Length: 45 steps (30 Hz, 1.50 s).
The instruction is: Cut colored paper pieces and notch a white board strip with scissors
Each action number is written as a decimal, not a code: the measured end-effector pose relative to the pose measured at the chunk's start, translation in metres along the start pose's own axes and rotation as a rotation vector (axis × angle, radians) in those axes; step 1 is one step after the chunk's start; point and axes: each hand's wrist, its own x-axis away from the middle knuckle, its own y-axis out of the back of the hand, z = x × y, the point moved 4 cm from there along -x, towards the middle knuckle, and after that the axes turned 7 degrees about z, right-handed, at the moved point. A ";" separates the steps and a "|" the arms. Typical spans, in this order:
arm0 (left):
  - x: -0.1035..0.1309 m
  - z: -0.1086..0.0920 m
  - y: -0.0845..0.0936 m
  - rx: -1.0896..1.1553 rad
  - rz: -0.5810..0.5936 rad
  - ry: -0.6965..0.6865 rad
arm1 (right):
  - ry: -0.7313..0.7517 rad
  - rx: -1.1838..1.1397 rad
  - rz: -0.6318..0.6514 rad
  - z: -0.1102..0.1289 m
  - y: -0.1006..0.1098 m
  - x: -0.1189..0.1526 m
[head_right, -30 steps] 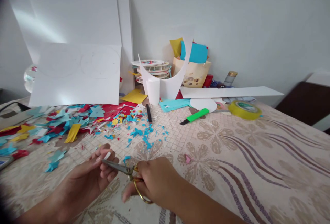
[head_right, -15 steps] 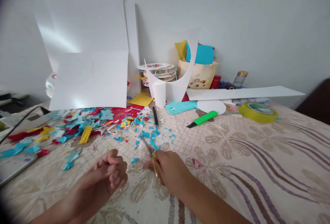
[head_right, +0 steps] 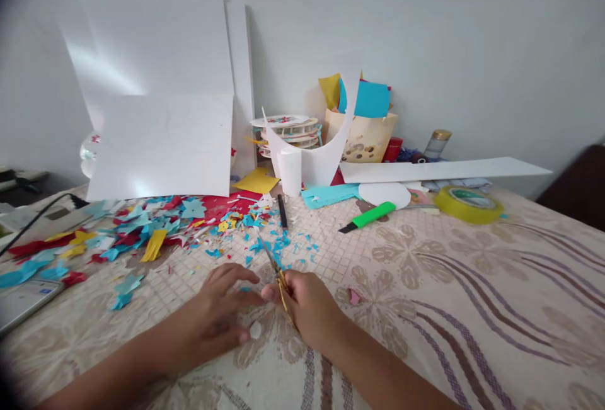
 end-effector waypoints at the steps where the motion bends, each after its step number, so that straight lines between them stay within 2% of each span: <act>1: 0.000 -0.005 -0.004 -0.050 0.052 -0.016 | 0.021 0.022 -0.012 0.002 0.000 0.000; 4: 0.000 -0.010 -0.010 -0.144 0.085 -0.023 | 0.055 0.052 -0.018 0.005 0.001 0.001; 9: -0.001 0.001 -0.007 -0.126 -0.020 -0.008 | 0.098 -0.020 -0.018 0.005 0.002 0.003; 15: 0.000 0.022 0.004 -0.077 -0.185 0.060 | 0.137 -0.239 0.017 0.007 -0.002 0.004; 18: 0.001 0.029 0.006 -0.017 -0.201 0.104 | 0.144 -0.309 0.034 0.008 -0.004 0.004; 22: 0.000 0.034 0.006 0.005 -0.221 0.120 | 0.095 -0.282 0.024 0.006 -0.006 0.005; 27: -0.001 0.037 0.002 -0.047 -0.168 0.122 | 0.042 -0.310 -0.015 -0.004 -0.007 0.002; 30: -0.001 0.039 0.000 -0.083 -0.144 0.127 | 0.021 -0.323 0.045 -0.008 -0.008 0.001; 36: -0.001 0.041 -0.003 -0.174 -0.110 0.148 | 0.124 -0.147 0.256 -0.003 0.001 0.003; 40: -0.001 0.043 -0.004 -0.168 -0.120 0.175 | 0.144 0.073 0.244 -0.006 0.011 0.002; 45: 0.000 0.044 -0.004 -0.164 -0.134 0.177 | 0.109 0.174 0.249 -0.004 0.018 0.001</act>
